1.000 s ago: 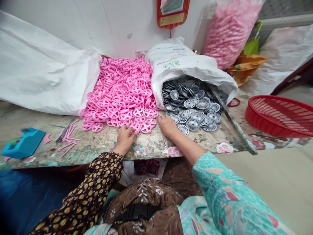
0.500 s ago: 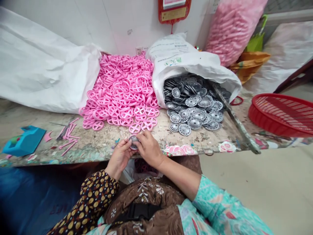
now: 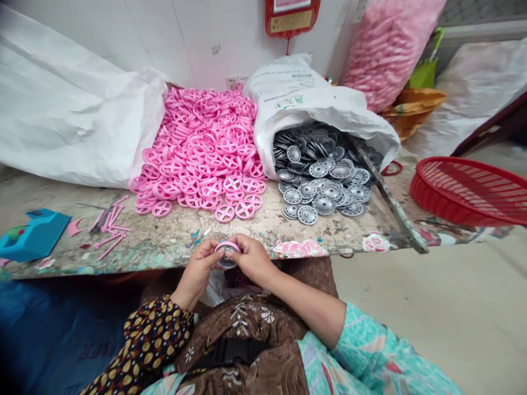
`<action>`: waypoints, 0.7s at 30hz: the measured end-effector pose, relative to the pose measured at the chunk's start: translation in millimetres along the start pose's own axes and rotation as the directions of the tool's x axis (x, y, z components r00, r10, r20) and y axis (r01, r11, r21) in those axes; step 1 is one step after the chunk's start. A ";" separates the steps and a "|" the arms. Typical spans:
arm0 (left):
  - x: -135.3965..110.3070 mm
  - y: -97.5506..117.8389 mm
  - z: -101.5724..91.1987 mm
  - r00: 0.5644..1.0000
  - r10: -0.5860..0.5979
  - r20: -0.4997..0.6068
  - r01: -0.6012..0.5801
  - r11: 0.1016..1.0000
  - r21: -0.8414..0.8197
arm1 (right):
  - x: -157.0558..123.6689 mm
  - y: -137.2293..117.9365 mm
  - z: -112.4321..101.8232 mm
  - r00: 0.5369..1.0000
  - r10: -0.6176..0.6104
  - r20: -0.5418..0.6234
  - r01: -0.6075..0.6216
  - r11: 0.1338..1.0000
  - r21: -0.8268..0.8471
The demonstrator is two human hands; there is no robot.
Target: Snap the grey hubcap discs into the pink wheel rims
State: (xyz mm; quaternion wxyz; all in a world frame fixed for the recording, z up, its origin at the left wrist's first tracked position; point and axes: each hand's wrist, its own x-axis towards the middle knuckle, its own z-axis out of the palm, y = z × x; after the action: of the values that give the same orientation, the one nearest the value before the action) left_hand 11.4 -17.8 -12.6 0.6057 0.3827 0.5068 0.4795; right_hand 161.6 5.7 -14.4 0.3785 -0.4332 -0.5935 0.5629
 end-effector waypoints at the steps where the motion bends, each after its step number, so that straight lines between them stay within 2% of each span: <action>1: 0.8 -1.0 -3.8 1.000 0.002 0.019 -0.004 0.996 0.090 | -2.0 3.2 0.5 0.999 0.034 0.034 -0.035 0.999 0.020; 2: 1.7 -1.2 -8.1 0.998 -0.006 0.055 -0.004 0.982 0.187 | -4.8 6.3 0.4 0.994 0.073 0.080 -0.074 0.997 0.008; 4: 4.6 1.1 -16.4 0.993 -0.038 0.114 -0.006 0.930 0.367 | -14.1 11.1 -0.6 0.978 0.120 0.172 -0.098 0.987 -0.127; 6: 10.0 5.7 -22.7 0.996 0.007 0.093 -0.054 0.855 0.516 | -26.9 12.4 -3.0 0.966 0.066 0.249 0.020 0.945 -0.327; 8: 18.6 10.5 -25.3 0.984 0.172 0.034 -0.152 0.738 0.657 | -38.4 9.5 -9.4 0.951 -0.066 0.302 0.208 0.860 -0.466; 10: 30.8 13.6 -23.7 0.932 0.360 0.052 -0.258 0.555 0.791 | -42.8 3.7 -23.8 0.938 -0.182 0.294 0.324 0.760 -0.563; 11: 37.9 14.2 -21.6 0.901 0.425 0.083 -0.293 0.456 0.840 | -41.6 0.6 -35.0 0.941 -0.225 0.251 0.335 0.706 -0.624; 13: 53.3 13.7 -16.0 0.857 0.493 0.150 -0.318 0.277 0.907 | -33.6 -4.2 -64.3 0.950 -0.297 0.097 0.259 0.575 -0.776; 16: 74.4 10.8 -8.6 0.852 0.489 0.189 -0.278 0.115 0.954 | -17.1 -4.1 -112.3 0.913 -0.367 -0.178 -0.054 0.324 -0.945; 18: 82.6 8.7 -7.6 0.865 0.466 0.187 -0.253 0.084 0.964 | -9.7 1.5 -135.4 0.906 -0.335 -0.258 -0.216 0.159 -0.963; 19: 83.9 7.8 -8.6 0.866 0.466 0.183 -0.250 0.086 0.964 | -7.8 5.4 -142.8 0.916 -0.304 -0.263 -0.248 0.090 -0.965; 21: 80.0 6.5 -13.3 0.859 0.478 0.183 -0.263 0.104 0.959 | -7.4 12.9 -150.4 0.947 -0.236 -0.218 -0.224 0.002 -0.975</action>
State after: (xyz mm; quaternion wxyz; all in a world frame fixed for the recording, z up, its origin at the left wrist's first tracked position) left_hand -0.8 61.1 -28.8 0.0450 0.7438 0.6280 0.2246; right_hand 306.1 49.8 -14.9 0.0538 -0.6548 -0.7467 -0.1038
